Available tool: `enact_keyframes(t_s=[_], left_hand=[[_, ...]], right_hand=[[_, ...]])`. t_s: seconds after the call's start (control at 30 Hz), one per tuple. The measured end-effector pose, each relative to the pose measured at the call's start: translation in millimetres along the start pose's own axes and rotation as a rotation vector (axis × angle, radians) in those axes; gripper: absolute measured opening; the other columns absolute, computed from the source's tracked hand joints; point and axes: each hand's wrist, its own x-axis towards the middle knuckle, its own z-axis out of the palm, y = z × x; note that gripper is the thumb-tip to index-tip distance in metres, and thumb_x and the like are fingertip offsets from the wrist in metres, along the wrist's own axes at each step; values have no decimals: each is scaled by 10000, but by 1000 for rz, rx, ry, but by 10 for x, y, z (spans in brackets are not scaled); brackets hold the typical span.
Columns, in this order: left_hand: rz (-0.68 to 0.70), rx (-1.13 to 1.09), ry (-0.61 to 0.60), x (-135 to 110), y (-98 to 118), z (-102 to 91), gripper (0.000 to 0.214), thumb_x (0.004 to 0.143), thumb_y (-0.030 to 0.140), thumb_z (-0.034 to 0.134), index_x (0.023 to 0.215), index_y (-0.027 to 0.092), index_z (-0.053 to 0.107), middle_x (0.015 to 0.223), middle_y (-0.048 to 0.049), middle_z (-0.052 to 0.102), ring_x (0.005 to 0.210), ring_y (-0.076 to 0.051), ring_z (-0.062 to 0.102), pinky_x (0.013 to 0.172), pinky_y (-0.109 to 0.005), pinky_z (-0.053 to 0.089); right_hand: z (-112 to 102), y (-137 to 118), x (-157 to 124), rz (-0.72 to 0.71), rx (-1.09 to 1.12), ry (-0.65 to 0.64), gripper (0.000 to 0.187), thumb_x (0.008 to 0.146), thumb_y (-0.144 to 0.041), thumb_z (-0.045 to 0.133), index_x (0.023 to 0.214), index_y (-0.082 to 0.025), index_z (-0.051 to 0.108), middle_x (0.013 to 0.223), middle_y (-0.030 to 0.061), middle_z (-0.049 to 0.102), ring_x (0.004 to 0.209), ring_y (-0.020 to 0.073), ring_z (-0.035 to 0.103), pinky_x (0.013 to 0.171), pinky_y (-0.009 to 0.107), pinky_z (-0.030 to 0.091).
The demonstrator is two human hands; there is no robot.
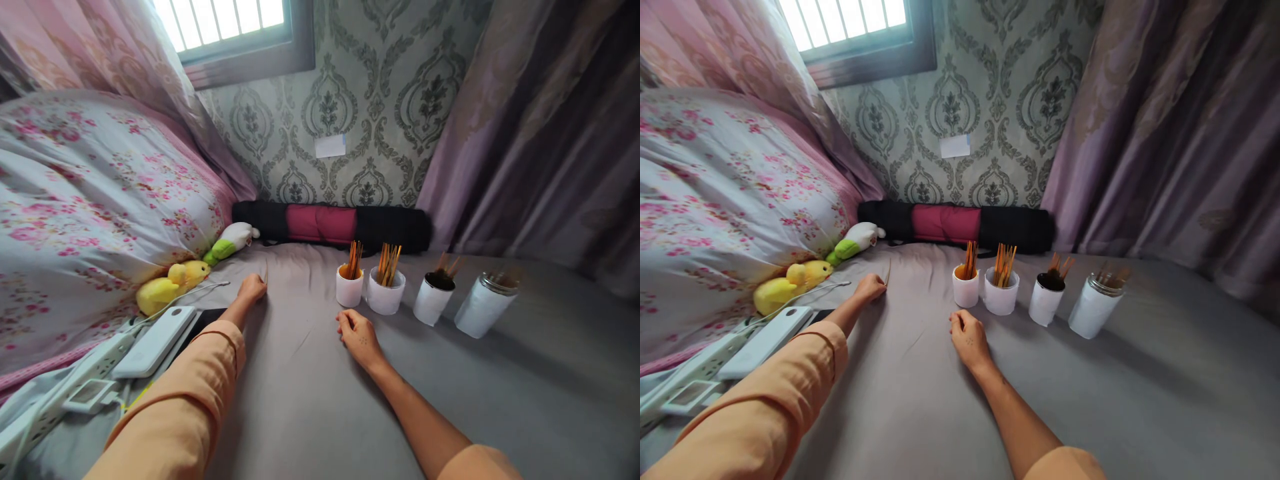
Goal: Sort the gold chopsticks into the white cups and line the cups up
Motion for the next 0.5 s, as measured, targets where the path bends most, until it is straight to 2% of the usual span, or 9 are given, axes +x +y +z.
enact_keyframes(t_s=[0.23,0.5], left_hand=[[-29,14,-3,-13,27,4,215,641,148,545,843,144,618,851,-140,649,859,-237,598,669,-263,423],[-41,10,2,-39,59,-21,207,632,154,554,828,151,622,837,-134,651,852,-231,598,660,-253,419]], right_hand=[[8,20,7,-8,-8,3,314,822,-387,370,787,-173,597,588,10,592,469,101,524,462,196,368],[-1,2,-1,-8,-10,4,328,817,-388,371,782,-165,610,602,31,612,495,110,543,471,196,377]])
